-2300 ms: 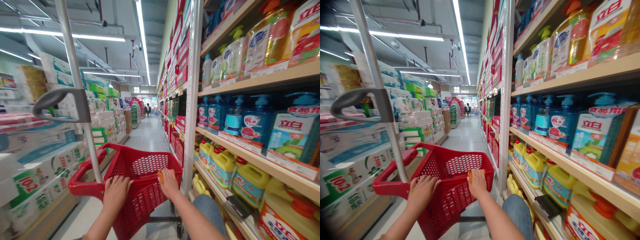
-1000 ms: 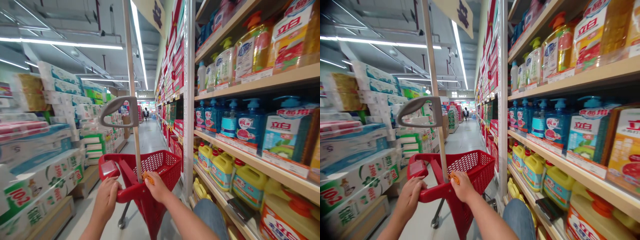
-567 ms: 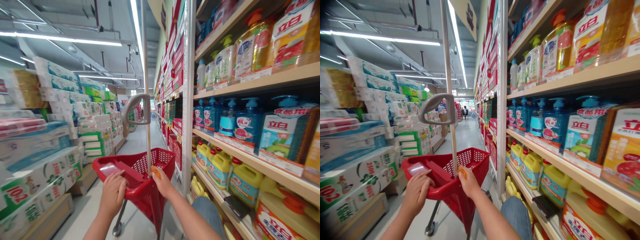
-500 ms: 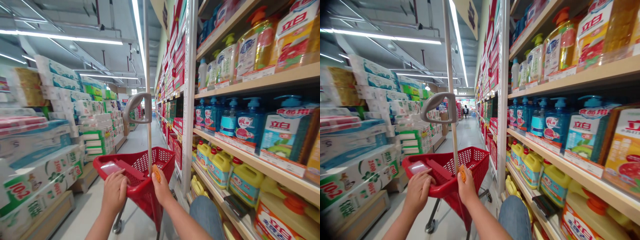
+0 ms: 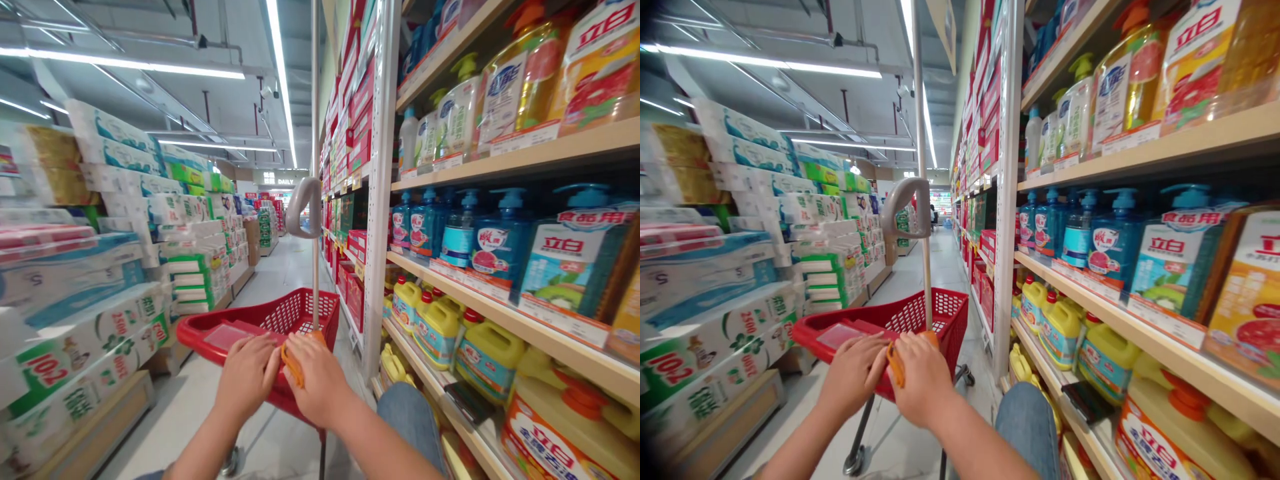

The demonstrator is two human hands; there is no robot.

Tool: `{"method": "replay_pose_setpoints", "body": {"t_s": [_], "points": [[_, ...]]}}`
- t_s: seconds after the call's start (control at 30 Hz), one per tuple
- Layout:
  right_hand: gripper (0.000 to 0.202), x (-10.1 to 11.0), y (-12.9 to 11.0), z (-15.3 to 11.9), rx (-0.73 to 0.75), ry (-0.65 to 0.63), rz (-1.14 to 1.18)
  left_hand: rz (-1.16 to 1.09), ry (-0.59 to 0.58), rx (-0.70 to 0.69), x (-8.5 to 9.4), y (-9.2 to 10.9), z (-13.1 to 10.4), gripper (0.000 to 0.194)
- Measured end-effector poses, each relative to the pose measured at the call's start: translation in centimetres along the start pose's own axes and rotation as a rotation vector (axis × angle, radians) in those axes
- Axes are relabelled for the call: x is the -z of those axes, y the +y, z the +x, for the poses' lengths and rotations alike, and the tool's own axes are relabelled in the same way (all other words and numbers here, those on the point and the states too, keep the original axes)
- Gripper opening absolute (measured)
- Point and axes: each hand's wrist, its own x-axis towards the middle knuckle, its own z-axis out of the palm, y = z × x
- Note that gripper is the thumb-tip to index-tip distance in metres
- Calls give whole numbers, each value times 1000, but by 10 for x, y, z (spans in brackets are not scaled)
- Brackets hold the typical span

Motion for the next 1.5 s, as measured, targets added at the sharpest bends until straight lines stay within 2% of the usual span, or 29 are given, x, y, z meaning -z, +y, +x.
{"method": "replay_pose_setpoints", "body": {"t_s": [0.07, 0.13, 0.2, 0.3, 0.4, 0.47, 0.57, 0.63, 0.7, 0.77, 0.83, 0.9, 1.0, 1.07, 1.17, 1.27, 1.4, 1.5], "points": [[41, 4, 4, 5, -90, -33, -8, 47, -20, 111, 6, -26, 10, 40], [42, -2, 6, 10, -167, -7, -45, 78, -33, 187, 9, -49, 17, 43], [49, -16, 3, 19, -204, 51, -108, 113, -15, 235, 10, -58, 21, 43], [62, -41, -13, 36, -199, 75, -176, 156, 0, 263, 8, -45, 21, 42], [69, -54, -31, 46, -98, 21, -155, 166, -13, 235, 9, -24, 19, 37], [71, -49, -36, 45, -37, -20, -147, 155, -46, 200, 13, -20, 18, 36], [67, -23, -26, 33, -46, -81, -187, 121, -129, 201, 18, -30, 15, 44], [59, -5, -16, 27, -159, -93, -258, 116, -173, 217, 19, -36, 14, 48], [49, 4, -10, 28, -291, -82, -321, 147, -165, 233, 16, -35, 12, 51], [48, 1, -12, 36, -354, -67, -354, 189, -118, 242, 12, -23, 12, 52], [52, -9, -20, 47, -323, -50, -354, 213, -97, 253, 10, -9, 13, 52], [52, -18, -27, 56, -253, -35, -329, 192, -145, 256, 11, 2, 15, 52], [50, -17, -24, 58, -159, -72, -289, 158, -247, 276, 17, -1, 14, 50], [52, -7, -13, 53, -126, -100, -281, 169, -241, 265, 20, -9, 10, 49], [54, 4, 4, 46, -243, -74, -320, 208, -165, 241, 18, -15, 5, 50], [48, 0, 5, 51, -332, -27, -360, 269, -178, 246, 12, -3, 5, 53], [36, -12, -7, 60, -153, -58, -310, 248, -166, 158, 9, 14, 6, 52], [36, -6, 2, 60, -74, -112, -281, 179, -134, 73, 15, 7, -1, 48]]}}
